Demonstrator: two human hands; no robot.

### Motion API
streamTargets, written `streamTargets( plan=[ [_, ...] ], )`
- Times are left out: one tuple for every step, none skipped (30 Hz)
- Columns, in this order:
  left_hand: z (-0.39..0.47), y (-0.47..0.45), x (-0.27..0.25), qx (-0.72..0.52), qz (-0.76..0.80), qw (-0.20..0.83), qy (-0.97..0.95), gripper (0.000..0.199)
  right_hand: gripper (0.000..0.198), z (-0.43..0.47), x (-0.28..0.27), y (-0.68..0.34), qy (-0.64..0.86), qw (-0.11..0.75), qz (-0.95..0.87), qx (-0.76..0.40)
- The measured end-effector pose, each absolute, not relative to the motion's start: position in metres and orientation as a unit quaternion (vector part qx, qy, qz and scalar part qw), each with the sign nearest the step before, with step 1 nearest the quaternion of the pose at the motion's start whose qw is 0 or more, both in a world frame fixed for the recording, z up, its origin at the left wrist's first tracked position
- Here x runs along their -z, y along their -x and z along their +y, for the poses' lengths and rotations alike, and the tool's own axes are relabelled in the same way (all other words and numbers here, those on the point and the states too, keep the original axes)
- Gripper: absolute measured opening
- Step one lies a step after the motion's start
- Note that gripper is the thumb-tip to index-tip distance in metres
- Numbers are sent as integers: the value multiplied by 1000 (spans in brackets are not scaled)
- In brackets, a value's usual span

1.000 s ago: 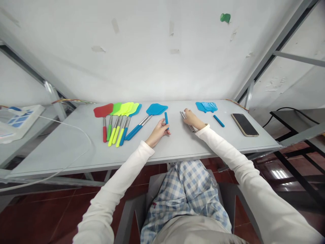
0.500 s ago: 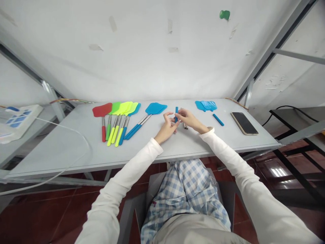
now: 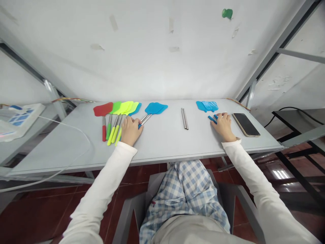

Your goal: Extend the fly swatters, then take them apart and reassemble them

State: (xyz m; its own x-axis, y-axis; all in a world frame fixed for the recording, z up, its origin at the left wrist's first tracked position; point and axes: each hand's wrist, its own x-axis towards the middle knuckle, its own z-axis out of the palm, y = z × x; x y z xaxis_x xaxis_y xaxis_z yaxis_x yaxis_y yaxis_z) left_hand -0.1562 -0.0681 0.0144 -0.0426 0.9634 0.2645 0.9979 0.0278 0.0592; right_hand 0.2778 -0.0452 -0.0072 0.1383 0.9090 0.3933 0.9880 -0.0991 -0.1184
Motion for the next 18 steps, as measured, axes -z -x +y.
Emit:
streamTargets(
  plan=[
    [-69, 154, -15, 109, -715, 88, 685, 32, 48, -45, 9, -278, 739, 173, -641, 114],
    [-68, 151, -15, 102, -718, 92, 682, 32, 50, -44, 10, -278, 745, 166, -638, 105],
    [-68, 149, -16, 95, -722, 91, 680, 31, 50, -43, 10, -279, 749, 160, -636, 93],
    [-67, 147, -16, 90, -724, 84, 679, 30, 49, -43, 10, -280, 751, 156, -637, 82],
    [-66, 145, -17, 90, -724, 74, 679, 29, 47, -44, 10, -280, 753, 154, -636, 77],
    [-66, 142, -18, 97, -722, 61, 682, 27, 46, -46, 9, -280, 754, 157, -633, 80],
    [-66, 138, -19, 110, -719, 45, 685, 26, 44, -49, 8, -277, 756, 164, -628, 87],
    [-68, 132, -20, 127, -714, 25, 689, 24, 42, -52, 7, -273, 754, 175, -625, 95],
    [-71, 125, -22, 143, -708, 2, 692, 23, 40, -56, 5, -267, 749, 193, -627, 96],
    [-74, 116, -24, 158, -700, -23, 696, 22, 39, -60, 1, -258, 736, 217, -636, 85],
    [-78, 106, -27, 169, -691, -46, 702, 22, 38, -63, -3, -247, 715, 248, -651, 56],
    [-82, 96, -29, 178, -679, -62, 709, 22, 38, -66, -8, -235, 687, 286, -668, 4],
    [-86, 85, -31, 185, -660, -75, 724, 23, 40, -67, -14, -223, 653, 327, -680, -68],
    [-89, 76, -34, 191, -635, -84, 744, 23, 43, -67, -20, -211, 615, 365, -681, -159],
    [-91, 68, -36, 195, -607, -87, 765, 22, 48, -66, -26, -200, 581, 401, -661, -253],
    [-92, 62, -38, 201, -578, -86, 786, 20, 51, -63, -33, -192, 552, 434, -629, -334],
    [-93, 58, -40, 209, -551, -82, 804, 17, 54, -59, -39, -185, 528, 471, -587, -394],
    [-93, 56, -42, 220, -529, -79, 816, 15, 55, -54, -44, -182, 509, 508, -544, -433]
  ],
)
